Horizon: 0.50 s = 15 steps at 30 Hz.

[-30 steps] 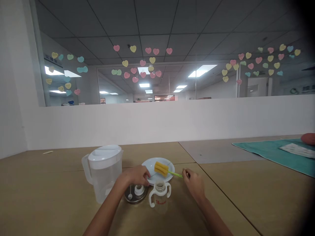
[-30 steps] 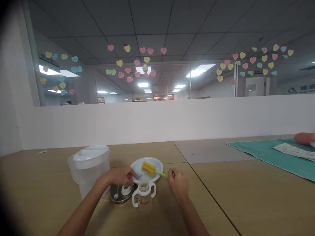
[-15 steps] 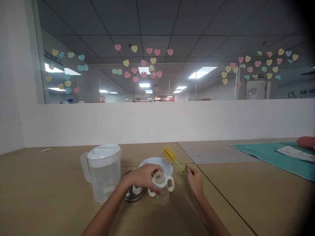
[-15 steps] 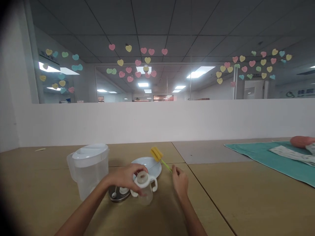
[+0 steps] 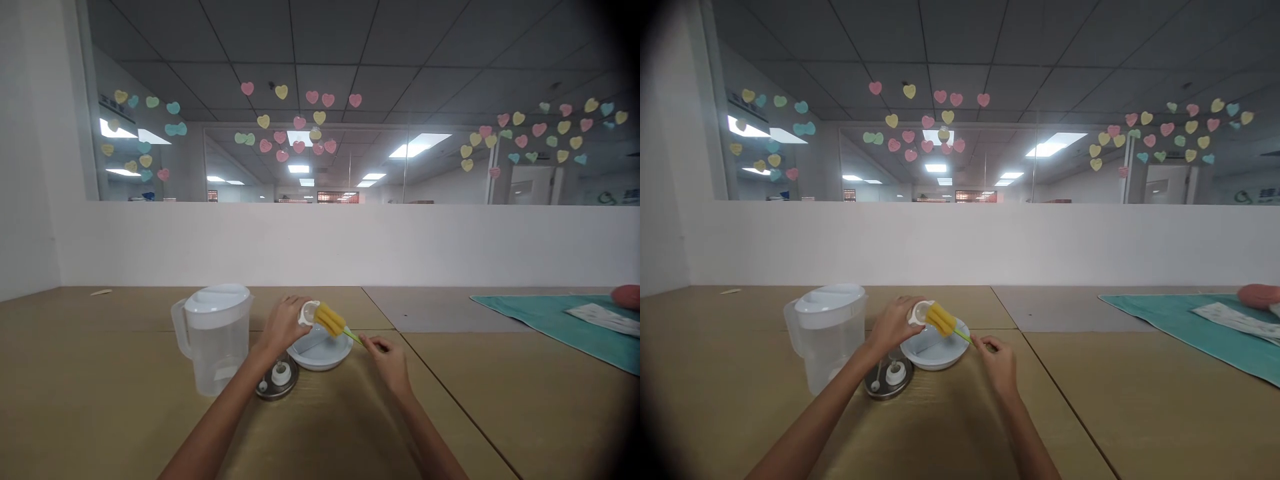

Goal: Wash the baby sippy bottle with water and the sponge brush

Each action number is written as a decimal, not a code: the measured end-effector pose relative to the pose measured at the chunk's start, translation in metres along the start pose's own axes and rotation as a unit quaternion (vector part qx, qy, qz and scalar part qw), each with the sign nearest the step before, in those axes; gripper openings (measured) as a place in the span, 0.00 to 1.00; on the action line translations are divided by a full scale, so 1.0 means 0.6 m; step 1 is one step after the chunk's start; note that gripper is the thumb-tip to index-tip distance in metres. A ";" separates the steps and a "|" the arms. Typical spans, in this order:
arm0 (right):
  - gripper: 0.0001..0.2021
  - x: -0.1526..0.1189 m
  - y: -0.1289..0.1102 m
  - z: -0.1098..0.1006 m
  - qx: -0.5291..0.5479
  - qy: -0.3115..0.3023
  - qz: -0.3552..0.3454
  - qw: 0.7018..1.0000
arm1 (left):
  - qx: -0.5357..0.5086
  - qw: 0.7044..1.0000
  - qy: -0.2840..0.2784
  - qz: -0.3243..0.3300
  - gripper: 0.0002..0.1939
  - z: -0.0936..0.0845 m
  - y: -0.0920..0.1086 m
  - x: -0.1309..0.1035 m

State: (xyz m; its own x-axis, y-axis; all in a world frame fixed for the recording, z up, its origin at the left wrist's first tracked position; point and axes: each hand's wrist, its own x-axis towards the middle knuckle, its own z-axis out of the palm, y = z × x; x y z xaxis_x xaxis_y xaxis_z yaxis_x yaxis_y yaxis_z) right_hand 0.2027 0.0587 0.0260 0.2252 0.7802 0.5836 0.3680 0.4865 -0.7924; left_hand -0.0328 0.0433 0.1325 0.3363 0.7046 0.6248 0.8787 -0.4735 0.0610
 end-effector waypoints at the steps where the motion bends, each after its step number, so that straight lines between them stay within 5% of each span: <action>1: 0.24 -0.002 0.003 0.000 -0.047 0.021 -0.024 0.998 | 0.041 0.999 -0.004 0.022 0.23 0.002 -0.001 -0.001; 8: 0.21 -0.028 0.011 0.014 -0.199 0.067 -0.238 0.948 | 0.165 0.973 -0.037 0.156 0.22 0.040 0.030 -0.013; 15: 0.22 -0.022 0.015 0.011 -0.244 0.098 -0.236 0.935 | 0.103 0.984 -0.031 0.142 0.26 0.063 0.027 -0.009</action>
State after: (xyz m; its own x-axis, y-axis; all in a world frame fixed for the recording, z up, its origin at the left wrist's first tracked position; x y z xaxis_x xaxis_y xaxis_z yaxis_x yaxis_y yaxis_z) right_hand 0.1973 0.0553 0.0102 0.0766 0.4136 0.9072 0.8259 0.4835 -0.2901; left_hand -0.0075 0.0517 0.1006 0.5924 0.5936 0.5447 0.7945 -0.5426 -0.2727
